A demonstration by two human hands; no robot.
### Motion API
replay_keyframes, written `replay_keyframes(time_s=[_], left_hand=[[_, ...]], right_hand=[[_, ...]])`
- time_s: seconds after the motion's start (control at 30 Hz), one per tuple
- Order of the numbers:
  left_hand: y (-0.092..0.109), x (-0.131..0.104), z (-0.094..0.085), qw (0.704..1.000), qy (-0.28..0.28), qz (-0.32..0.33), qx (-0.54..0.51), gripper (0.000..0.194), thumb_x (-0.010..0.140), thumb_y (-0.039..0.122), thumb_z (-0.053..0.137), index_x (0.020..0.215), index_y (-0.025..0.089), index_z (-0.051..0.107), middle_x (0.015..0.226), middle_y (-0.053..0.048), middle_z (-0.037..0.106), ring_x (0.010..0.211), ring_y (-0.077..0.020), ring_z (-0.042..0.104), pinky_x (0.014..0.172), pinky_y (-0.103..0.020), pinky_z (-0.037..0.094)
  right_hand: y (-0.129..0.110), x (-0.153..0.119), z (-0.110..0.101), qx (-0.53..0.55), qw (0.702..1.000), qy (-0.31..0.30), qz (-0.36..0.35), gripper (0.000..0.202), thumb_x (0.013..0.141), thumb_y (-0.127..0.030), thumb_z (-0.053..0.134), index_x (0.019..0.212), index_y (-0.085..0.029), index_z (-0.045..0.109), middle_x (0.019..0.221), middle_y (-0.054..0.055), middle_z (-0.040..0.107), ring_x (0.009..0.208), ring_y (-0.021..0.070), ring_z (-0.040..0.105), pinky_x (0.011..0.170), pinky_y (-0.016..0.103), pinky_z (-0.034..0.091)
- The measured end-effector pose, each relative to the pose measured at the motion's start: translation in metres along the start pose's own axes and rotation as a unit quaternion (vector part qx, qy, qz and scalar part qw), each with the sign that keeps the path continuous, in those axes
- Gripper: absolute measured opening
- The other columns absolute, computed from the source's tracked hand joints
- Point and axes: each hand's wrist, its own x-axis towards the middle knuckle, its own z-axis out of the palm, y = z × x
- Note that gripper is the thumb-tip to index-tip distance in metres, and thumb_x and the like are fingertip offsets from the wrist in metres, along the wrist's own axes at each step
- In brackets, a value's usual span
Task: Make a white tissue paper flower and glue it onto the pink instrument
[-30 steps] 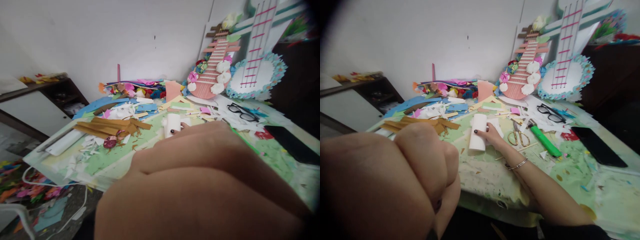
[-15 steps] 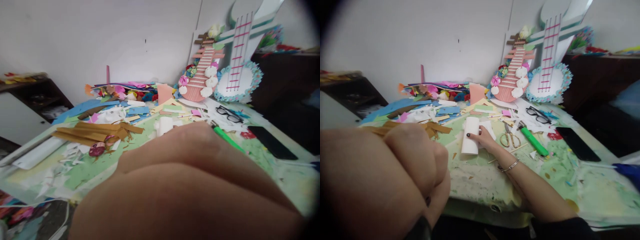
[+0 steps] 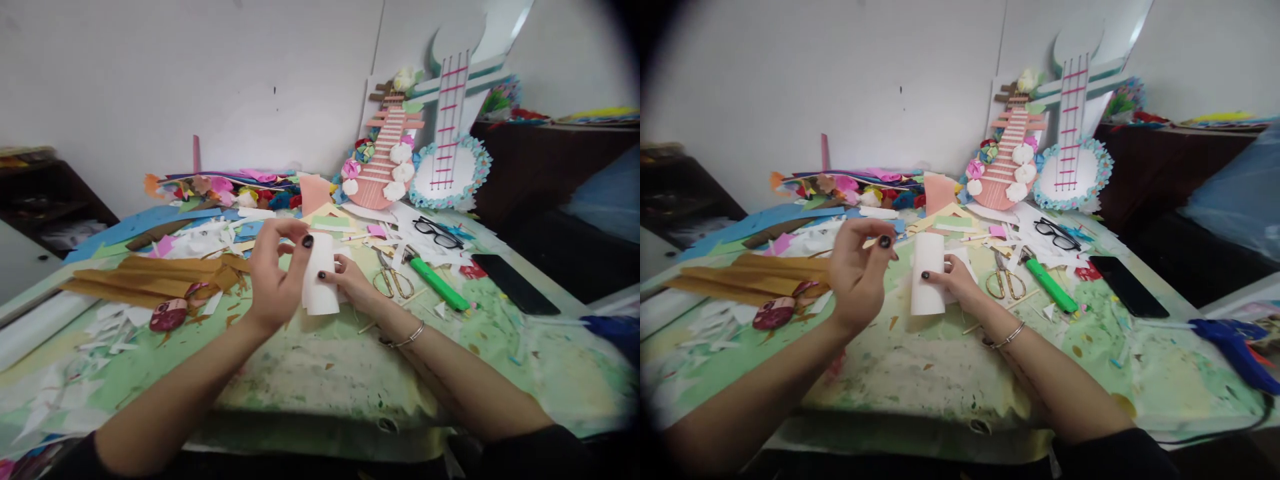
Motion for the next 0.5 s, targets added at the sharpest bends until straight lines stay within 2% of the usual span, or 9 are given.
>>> replay_keyframes(time_s=[0.03,0.07,0.13,0.17,0.23,0.27,0.33,0.43,0.5], left_hand=[[-0.018,0.005,0.003,0.994,-0.015,-0.112,-0.012,0.031,0.082,0.044,0.063,0.102,0.021,0.055,0.11,-0.008,0.058,0.102,-0.0197,0.056,0.079,-0.031,0.051],[-0.036,0.009,0.005,0.97,-0.046,-0.235,-0.05,0.041,0.075,0.042,0.068,0.107,0.021,0.053,0.122,-0.009,0.054,0.113,-0.0215,0.052,0.087,-0.032,0.049],[-0.065,0.01,0.005,0.932,-0.134,-0.323,-0.093,0.044,0.07,0.044,0.069,0.103,0.016,0.057,0.119,-0.014,0.058,0.11,-0.0286,0.056,0.085,-0.039,0.051],[-0.074,0.007,0.004,0.91,-0.18,-0.354,-0.12,0.043,0.069,0.044,0.069,0.098,0.013,0.061,0.11,-0.016,0.063,0.101,-0.031,0.061,0.08,-0.042,0.053],[-0.081,-0.002,0.003,0.859,-0.223,-0.421,-0.185,0.041,0.068,0.042,0.066,0.093,0.011,0.065,0.095,-0.017,0.069,0.085,-0.0309,0.066,0.071,-0.043,0.055],[-0.081,-0.007,0.004,0.82,-0.209,-0.475,-0.24,0.038,0.066,0.037,0.068,0.093,0.011,0.065,0.093,-0.016,0.07,0.083,-0.0298,0.066,0.072,-0.042,0.056],[-0.08,-0.016,0.005,0.79,-0.178,-0.517,-0.278,0.034,0.066,0.029,0.066,0.095,0.013,0.064,0.095,-0.013,0.071,0.083,-0.0264,0.066,0.075,-0.04,0.056],[-0.078,-0.021,0.004,0.78,-0.139,-0.534,-0.294,0.029,0.071,0.024,0.063,0.097,0.014,0.062,0.097,-0.01,0.071,0.085,-0.0232,0.067,0.079,-0.039,0.057],[-0.078,-0.019,0.002,0.772,-0.121,-0.54,-0.311,0.026,0.072,0.02,0.064,0.097,0.013,0.062,0.094,-0.009,0.072,0.083,-0.0219,0.067,0.078,-0.036,0.058]], right_hand=[[-0.002,-0.001,0.002,0.014,1.0,-0.002,-0.004,0.051,0.07,-0.037,0.081,0.108,-0.019,0.053,0.098,0.004,0.067,0.084,0.0196,0.066,0.075,0.036,0.056],[-0.004,-0.003,0.004,0.027,1.0,-0.007,-0.007,0.058,0.061,-0.039,0.085,0.105,-0.021,0.051,0.096,0.003,0.067,0.084,0.0201,0.067,0.075,0.035,0.056],[-0.008,-0.006,0.01,0.043,0.999,-0.018,-0.01,0.066,0.052,-0.044,0.087,0.102,-0.023,0.049,0.096,0.003,0.068,0.087,0.021,0.067,0.076,0.035,0.056],[-0.009,-0.008,0.012,0.043,0.999,-0.024,-0.007,0.067,0.05,-0.045,0.087,0.102,-0.024,0.049,0.097,0.003,0.068,0.088,0.0213,0.067,0.074,0.035,0.056],[-0.012,-0.01,0.015,0.025,0.999,-0.033,0.006,0.065,0.05,-0.045,0.087,0.099,-0.024,0.051,0.094,0.003,0.068,0.083,0.0216,0.067,0.065,0.033,0.056],[-0.013,-0.011,0.016,0.01,0.999,-0.033,0.014,0.062,0.05,-0.042,0.087,0.097,-0.024,0.052,0.091,0.002,0.068,0.08,0.0214,0.066,0.059,0.031,0.055],[-0.014,-0.011,0.015,-0.021,0.999,-0.023,0.033,0.057,0.05,-0.037,0.088,0.092,-0.023,0.053,0.082,0.001,0.067,0.072,0.0204,0.065,0.05,0.026,0.051],[-0.015,-0.01,0.011,-0.041,0.997,-0.001,0.059,0.049,0.054,-0.034,0.087,0.087,-0.022,0.054,0.071,-0.001,0.064,0.063,0.0177,0.062,0.044,0.022,0.046],[-0.017,-0.01,0.009,-0.027,0.997,-0.005,0.071,0.044,0.056,-0.034,0.085,0.086,-0.02,0.056,0.072,0.0,0.065,0.062,0.0165,0.062,0.046,0.022,0.046]])
